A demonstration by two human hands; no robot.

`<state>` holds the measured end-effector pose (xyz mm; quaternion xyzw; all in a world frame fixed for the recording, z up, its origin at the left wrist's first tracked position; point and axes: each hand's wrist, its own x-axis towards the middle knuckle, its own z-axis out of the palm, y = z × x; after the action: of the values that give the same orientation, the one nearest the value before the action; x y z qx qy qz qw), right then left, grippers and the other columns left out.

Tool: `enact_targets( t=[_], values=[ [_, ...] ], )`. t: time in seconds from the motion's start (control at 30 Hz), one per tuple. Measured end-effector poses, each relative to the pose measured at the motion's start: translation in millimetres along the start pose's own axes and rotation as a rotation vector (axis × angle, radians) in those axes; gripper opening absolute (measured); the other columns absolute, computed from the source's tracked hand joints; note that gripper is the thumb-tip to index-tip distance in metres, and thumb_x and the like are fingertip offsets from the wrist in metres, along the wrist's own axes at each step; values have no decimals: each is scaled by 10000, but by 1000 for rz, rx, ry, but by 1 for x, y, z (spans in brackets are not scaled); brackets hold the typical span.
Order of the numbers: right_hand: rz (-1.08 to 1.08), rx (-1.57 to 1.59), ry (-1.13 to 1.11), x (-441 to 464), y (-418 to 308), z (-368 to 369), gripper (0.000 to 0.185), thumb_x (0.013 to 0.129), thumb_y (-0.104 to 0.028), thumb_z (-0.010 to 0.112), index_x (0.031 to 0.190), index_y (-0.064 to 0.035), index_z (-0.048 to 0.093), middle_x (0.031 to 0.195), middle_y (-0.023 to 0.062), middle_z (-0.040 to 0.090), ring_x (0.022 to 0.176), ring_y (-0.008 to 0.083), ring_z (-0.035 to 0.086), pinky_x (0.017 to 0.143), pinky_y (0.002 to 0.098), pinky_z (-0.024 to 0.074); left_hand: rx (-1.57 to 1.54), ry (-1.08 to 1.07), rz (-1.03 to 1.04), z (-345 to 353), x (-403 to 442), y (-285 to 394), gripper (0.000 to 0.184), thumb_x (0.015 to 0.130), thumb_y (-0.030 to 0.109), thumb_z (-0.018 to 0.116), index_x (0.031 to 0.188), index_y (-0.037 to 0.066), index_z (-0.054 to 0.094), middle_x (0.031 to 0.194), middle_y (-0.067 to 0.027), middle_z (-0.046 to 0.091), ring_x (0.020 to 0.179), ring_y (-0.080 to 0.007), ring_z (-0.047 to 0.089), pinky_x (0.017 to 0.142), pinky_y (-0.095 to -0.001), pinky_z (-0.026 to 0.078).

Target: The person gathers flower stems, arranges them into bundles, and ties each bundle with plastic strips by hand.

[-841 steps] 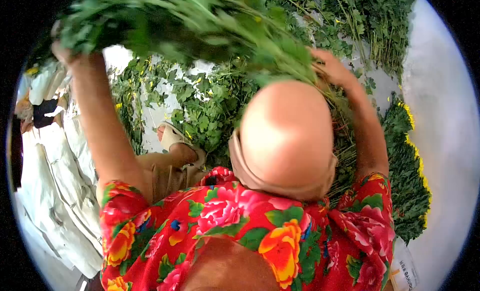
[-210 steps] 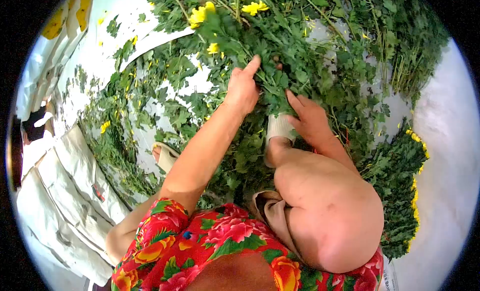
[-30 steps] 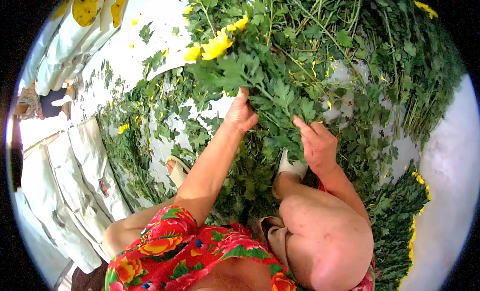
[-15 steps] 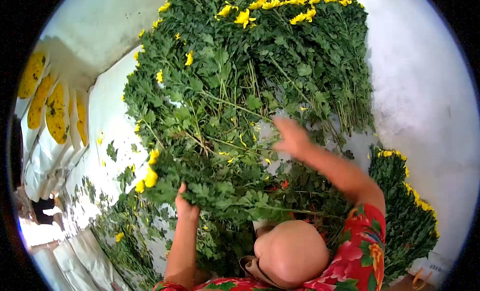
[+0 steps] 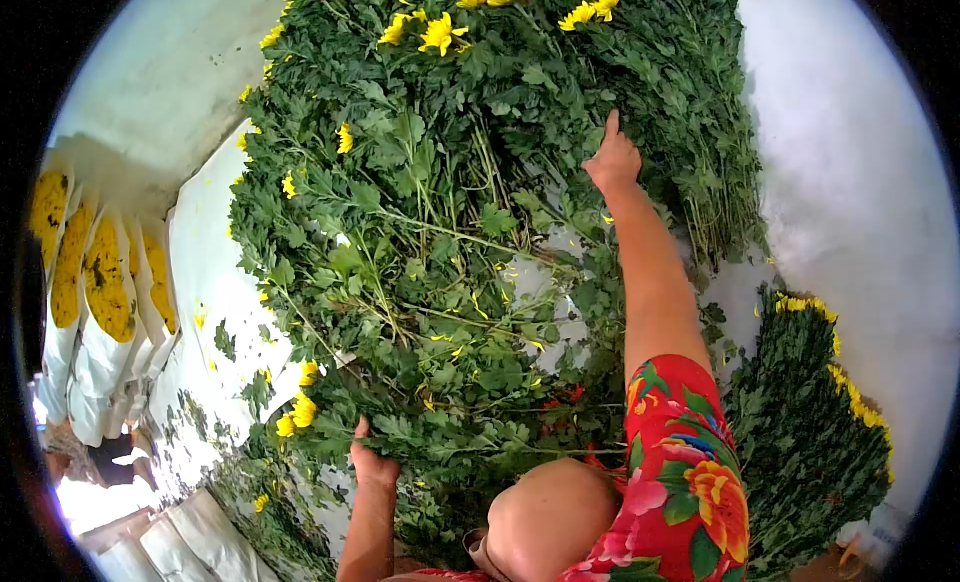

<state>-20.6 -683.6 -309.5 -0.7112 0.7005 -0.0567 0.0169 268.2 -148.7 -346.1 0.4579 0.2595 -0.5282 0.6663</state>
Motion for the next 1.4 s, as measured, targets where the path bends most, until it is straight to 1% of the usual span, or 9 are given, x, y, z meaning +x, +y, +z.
enact_targets(
  t=[0.1,0.4,0.47,0.67,0.87,1.0,1.2,1.33,1.4],
  values=[
    [-123,122,286,-20,14,-7,810,737,-299,848,1429,-135,459,884,129,711,817,298,689,707,428,563,21,-20,12,5,4,-6,445,955,319,559,1315,59,565,1336,-100,592,1202,-329,554,1070,-477,405],
    [-394,127,454,-189,43,-24,715,699,-99,808,1353,-31,528,1073,185,646,937,354,630,750,455,532,-51,-28,-4,2,-17,-31,436,968,314,537,1336,81,555,1346,-93,583,1224,-336,536,1078,-511,387],
    [-402,15,263,-235,35,-26,737,711,-217,829,1344,-17,510,1126,197,660,982,371,647,856,422,519,-116,-76,-16,-6,-24,-40,448,969,317,540,1349,80,540,1356,-93,574,1225,-342,533,1081,-512,387],
    [-1090,148,60,-319,50,-18,381,746,-264,802,1046,-55,696,1092,163,658,916,344,638,921,462,456,-145,-90,22,-34,-50,-49,422,943,279,592,1293,47,562,1301,-106,603,1180,-323,563,1040,-482,432],
    [-450,415,-92,-289,44,-10,292,962,-216,592,1191,-41,640,1147,146,656,1023,337,638,957,447,458,-180,-159,72,-46,-69,-46,402,931,270,609,1262,44,576,1268,-111,621,1146,-330,583,1030,-483,438],
    [-481,324,184,-239,25,22,407,984,-226,567,1334,-19,540,1285,189,602,1210,362,559,1038,441,430,-129,-112,127,-48,-62,-45,398,924,269,615,1255,50,585,1244,-108,636,1132,-324,593,1025,-489,442],
    [-237,365,-129,-193,5,35,532,965,-351,608,1388,-46,502,1450,187,455,1350,364,413,1101,515,359,-103,-81,46,-24,-46,-44,438,911,274,619,1285,49,581,1289,-102,619,1169,-321,576,1044,-491,424],
    [-100,239,167,-151,17,48,769,961,-336,624,1533,-25,216,1495,225,369,1375,428,359,1111,542,347,-108,-222,26,-18,-28,-43,455,903,277,628,1290,44,574,1286,-100,621,1169,-325,573,1053,-474,419],
    [86,282,-34,-130,14,34,912,943,-344,651,1552,-12,59,1565,237,234,1404,447,305,1143,531,319,-100,-177,-28,-9,-32,-40,450,904,274,628,1290,49,574,1283,-99,621,1165,-326,573,1055,-478,416]
  ],
)
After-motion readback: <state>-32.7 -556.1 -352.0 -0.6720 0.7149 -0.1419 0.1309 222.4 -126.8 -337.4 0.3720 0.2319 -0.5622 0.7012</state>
